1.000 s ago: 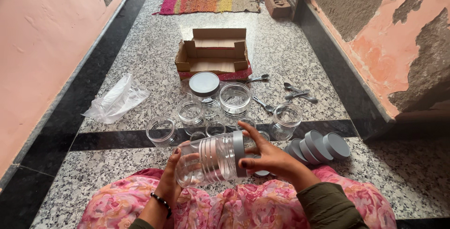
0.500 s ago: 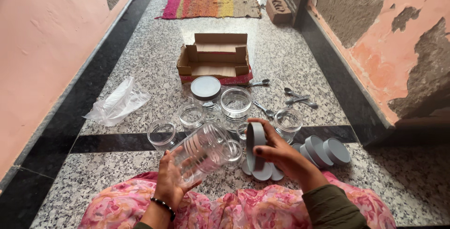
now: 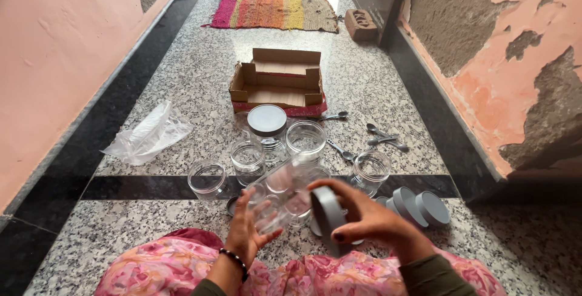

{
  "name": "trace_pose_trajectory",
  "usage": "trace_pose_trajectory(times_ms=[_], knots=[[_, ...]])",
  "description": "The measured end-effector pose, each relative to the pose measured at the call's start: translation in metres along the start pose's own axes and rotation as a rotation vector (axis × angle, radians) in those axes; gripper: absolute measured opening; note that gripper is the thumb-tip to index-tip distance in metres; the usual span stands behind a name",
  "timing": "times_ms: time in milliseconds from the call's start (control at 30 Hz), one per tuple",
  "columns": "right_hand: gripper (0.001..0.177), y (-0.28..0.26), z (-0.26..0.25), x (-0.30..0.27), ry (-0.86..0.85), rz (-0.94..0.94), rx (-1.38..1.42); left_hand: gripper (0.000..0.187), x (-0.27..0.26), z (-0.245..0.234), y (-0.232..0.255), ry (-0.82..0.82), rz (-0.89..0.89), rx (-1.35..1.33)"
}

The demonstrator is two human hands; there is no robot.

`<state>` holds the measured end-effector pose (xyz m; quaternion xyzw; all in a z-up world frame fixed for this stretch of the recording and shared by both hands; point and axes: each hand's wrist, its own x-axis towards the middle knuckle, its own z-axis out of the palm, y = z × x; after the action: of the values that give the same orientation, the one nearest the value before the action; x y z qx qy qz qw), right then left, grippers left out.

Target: The person sits on the floor and repeatedly picks up clear plastic containers and gray lids, aligns them, and screws the lids onto the containers. The person handles multiple containers one at a time, placing each assembled unit back on the floor.

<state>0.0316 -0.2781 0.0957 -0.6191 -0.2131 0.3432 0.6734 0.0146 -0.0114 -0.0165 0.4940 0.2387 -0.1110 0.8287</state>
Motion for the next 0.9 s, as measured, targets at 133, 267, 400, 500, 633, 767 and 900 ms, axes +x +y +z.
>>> trace_pose_trajectory(times_ms=[133,267,400,500,633,767,900], knots=[[0.102,-0.025,-0.033,-0.009,0.269,0.071,-0.202,0.088,0.022,-0.012,-0.008,0.070,0.275,0.346],[0.095,-0.053,-0.077,-0.013,0.489,0.052,-0.392,0.070,0.035,-0.030,-0.024,0.168,0.698,0.884],[0.092,-0.068,-0.119,-0.002,0.555,-0.062,-0.633,0.062,0.041,-0.038,-0.036,0.203,0.783,1.292],[0.089,-0.067,-0.144,0.017,0.542,-0.099,-0.816,0.062,0.034,-0.043,-0.043,0.176,0.712,1.497],[0.090,-0.052,-0.169,0.053,0.559,0.084,-0.674,0.071,0.029,-0.042,-0.048,0.133,0.677,1.497],[0.086,-0.038,-0.177,0.081,0.568,0.154,-0.379,0.073,0.029,-0.037,-0.046,0.122,0.711,1.496],[0.081,-0.022,-0.170,0.095,0.579,0.278,-0.316,0.074,0.029,-0.038,-0.047,0.123,0.734,1.471]])
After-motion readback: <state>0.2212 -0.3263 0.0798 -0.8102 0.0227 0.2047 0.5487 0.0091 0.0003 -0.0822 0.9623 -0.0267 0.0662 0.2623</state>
